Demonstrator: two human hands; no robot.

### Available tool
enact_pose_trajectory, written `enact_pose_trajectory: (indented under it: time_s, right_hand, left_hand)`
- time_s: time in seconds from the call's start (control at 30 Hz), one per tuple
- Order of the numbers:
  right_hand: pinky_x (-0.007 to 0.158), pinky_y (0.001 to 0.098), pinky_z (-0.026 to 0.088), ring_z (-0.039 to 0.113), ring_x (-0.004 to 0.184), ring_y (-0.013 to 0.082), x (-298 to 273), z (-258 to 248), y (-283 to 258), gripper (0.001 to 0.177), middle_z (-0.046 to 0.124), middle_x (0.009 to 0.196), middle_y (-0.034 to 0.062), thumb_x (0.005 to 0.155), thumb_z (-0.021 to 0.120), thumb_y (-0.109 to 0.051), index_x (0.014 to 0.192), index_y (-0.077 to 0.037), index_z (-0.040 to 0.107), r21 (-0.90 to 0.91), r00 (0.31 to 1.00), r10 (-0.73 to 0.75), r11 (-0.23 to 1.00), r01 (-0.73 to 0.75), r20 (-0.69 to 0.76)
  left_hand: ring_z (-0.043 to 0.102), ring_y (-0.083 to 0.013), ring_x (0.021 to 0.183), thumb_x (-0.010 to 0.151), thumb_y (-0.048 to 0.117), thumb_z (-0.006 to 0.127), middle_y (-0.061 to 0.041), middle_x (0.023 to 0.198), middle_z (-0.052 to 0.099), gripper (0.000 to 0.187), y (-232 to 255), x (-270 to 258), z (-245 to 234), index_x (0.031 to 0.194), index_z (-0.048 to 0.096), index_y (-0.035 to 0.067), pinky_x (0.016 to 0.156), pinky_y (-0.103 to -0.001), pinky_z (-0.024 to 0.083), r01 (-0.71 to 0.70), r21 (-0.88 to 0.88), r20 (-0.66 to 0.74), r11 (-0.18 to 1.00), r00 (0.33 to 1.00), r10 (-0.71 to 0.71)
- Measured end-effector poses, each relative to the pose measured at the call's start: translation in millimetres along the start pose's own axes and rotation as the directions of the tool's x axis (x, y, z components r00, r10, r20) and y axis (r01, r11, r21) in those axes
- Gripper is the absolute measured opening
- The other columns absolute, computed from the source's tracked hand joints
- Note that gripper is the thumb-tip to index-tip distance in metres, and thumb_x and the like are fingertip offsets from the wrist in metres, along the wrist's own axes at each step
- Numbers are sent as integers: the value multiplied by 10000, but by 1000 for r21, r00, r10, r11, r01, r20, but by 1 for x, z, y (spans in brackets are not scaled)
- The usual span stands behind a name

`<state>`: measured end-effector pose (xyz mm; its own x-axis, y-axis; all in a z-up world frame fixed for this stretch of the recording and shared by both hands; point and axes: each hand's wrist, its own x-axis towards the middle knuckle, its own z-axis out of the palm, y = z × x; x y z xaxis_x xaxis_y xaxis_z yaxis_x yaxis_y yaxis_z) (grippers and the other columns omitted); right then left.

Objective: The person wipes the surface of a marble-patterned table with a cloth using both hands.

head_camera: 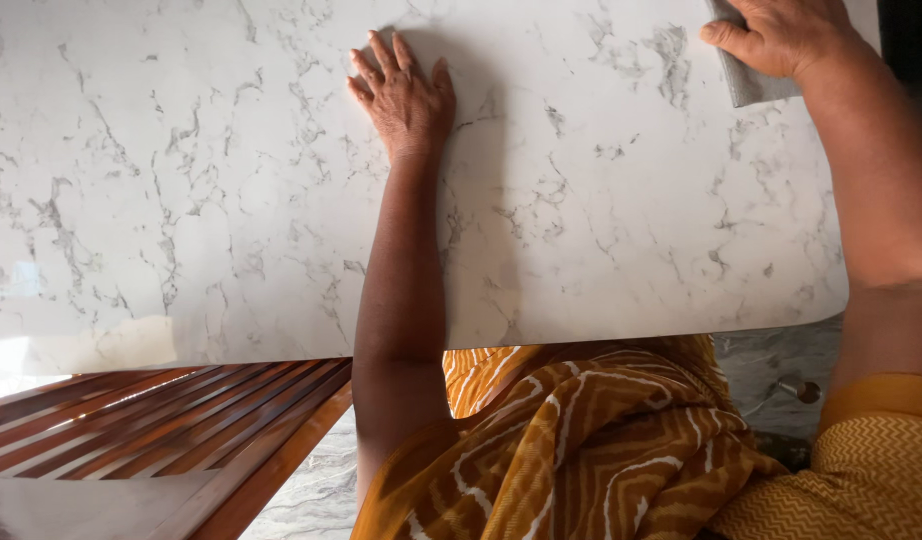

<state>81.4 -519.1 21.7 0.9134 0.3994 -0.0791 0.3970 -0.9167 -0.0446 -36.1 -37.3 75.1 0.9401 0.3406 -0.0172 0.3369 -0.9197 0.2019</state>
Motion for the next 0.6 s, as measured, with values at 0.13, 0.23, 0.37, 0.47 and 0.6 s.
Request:
enact_pose_trajectory:
  time_s: [0.13, 0.23, 0.37, 0.47, 0.6]
  right_hand:
    - [1030, 579, 426, 432, 1420, 379, 10, -33, -75, 745, 509, 1579, 148, 1055, 491, -649, 1661, -221, 427, 95, 971, -204, 972, 216, -123]
    - [1154, 591, 283, 286, 1508, 354, 15, -43, -124, 783, 387, 1666, 126, 1022, 430, -674, 1684, -267, 332, 122, 944, -306, 940, 320, -121]
    - [1241, 622, 84, 97, 1578, 351, 22, -44, -177, 802, 214, 1743, 105, 966, 350, -735, 1622, -275, 318, 118, 875, -461, 870, 478, -149]
    - [1265, 656, -4, 13, 1608, 374, 20, -40, -213, 836, 165, 1739, 95, 944, 309, -774, 1621, -284, 325, 88, 834, -537, 831, 549, -129]
    - [1262, 675, -24, -3, 1593, 406, 13, -32, -251, 879, 157, 1742, 113, 920, 284, -815, 1602, -264, 343, 67, 763, -631, 763, 643, -137]
  left_hand:
    - [74, -455, 1545, 1065, 508, 373, -202, 1683, 159, 717, 2, -1, -1, 1595, 250, 41, 1258, -593, 76, -2, -3, 0, 1000, 1000, 2]
    - [77, -458, 1547, 1064, 498, 386, -206, 1680, 169, 710, 2, -3, -2, 1590, 253, 40, 1261, -599, 80, -3, -12, -15, 1000, 1000, 2]
    - [83, -464, 1552, 1078, 496, 386, -220, 1678, 179, 706, 2, -5, -3, 1594, 262, 30, 1265, -611, 90, -12, -11, -21, 1000, 1000, 12]
    - [85, -456, 1551, 1070, 480, 362, -206, 1674, 184, 678, 2, -4, 0, 1583, 288, 42, 1256, -610, 86, -6, -24, -31, 1000, 1000, 6]
    - [101, -465, 1548, 1089, 433, 326, -209, 1670, 217, 614, -2, -2, 9, 1565, 347, 44, 1254, -616, 78, -36, -78, -129, 996, 991, 26]
